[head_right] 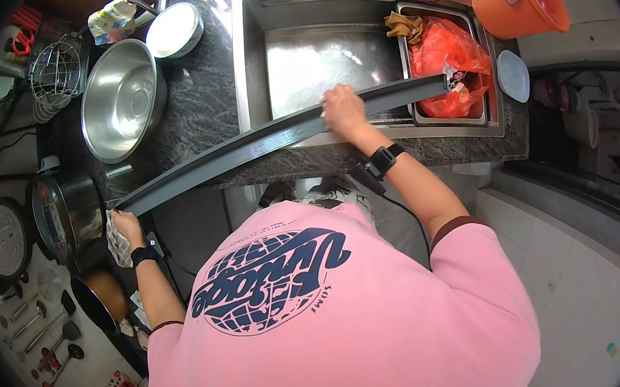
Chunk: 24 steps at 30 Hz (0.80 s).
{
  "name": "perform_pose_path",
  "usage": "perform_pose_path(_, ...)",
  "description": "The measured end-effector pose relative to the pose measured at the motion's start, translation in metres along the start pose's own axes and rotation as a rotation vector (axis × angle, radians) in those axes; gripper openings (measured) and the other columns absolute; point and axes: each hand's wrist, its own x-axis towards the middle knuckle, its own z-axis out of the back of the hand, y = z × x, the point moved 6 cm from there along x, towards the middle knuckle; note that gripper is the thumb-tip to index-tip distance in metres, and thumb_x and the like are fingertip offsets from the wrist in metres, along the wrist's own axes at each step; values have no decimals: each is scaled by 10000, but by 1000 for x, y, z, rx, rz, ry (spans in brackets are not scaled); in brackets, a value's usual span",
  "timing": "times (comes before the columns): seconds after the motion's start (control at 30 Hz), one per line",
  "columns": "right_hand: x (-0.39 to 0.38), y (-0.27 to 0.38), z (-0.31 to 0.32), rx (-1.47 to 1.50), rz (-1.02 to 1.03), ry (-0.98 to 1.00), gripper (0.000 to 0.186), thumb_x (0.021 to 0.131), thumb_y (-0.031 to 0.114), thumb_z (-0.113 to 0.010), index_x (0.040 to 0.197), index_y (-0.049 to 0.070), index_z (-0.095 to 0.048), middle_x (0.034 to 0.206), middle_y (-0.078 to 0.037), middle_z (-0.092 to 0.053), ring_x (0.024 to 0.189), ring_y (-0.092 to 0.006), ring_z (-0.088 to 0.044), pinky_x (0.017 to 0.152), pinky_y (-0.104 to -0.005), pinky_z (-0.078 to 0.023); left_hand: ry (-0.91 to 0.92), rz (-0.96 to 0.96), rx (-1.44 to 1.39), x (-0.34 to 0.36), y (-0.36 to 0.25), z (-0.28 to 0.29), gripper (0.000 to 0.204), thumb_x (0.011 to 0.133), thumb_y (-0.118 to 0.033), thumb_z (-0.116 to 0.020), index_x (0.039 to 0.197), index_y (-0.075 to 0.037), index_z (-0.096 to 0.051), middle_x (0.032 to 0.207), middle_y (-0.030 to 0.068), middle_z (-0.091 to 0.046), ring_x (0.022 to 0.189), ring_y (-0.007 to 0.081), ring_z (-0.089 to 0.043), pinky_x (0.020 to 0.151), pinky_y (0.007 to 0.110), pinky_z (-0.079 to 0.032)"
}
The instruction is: Cleaning a long plastic component and applying a new adhesive seal or gasket to it.
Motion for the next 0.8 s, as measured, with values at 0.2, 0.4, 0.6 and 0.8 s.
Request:
perform_pose_path(0.2, 1, -12, -4, 1453, -553, 297, 214, 875, 108, -430, 1008, -11, -548, 860, -54, -562, 761, -108, -521, 622, -228, -427, 98, 16, 37, -2, -9, -1, 320, 836, -121, -428, 1103, 50, -474, 1004, 268, -559, 927, 418, -534, 796, 466, -419)
perform_pose_path(0.4, -22, -79, 23, 1855, -600, 193, 275, 900, 150, -403, 1110, -13, -472, 903, -64, -547, 737, -110, -508, 593, -221, -410, 177, 38, 13, 1, 4, -18, 371, 849, -122, -406, 1175, 56, -420, 1062, 286, -530, 988, 421, -507, 838, 447, -405)
perform_pose_path(0.6, -44, -274, 100, 861, -773, -514, 225, 884, 105, -457, 1030, -20, -574, 812, -52, -614, 677, -108, -579, 577, -232, -462, 200, 84, 39, -6, 10, -15, 368, 851, -116, -398, 1170, 66, -414, 1053, 299, -526, 989, 432, -499, 839, 449, -401)
perform_pose_path(0.8, -44, -352, 63, 586, -737, -297, 248, 852, 231, -541, 998, 38, -595, 714, -21, -594, 552, -80, -530, 413, -217, -399, 178, 75, 17, -10, 9, -21, 340, 837, -75, -403, 1135, 87, -429, 1032, 305, -529, 970, 432, -506, 816, 449, -408)
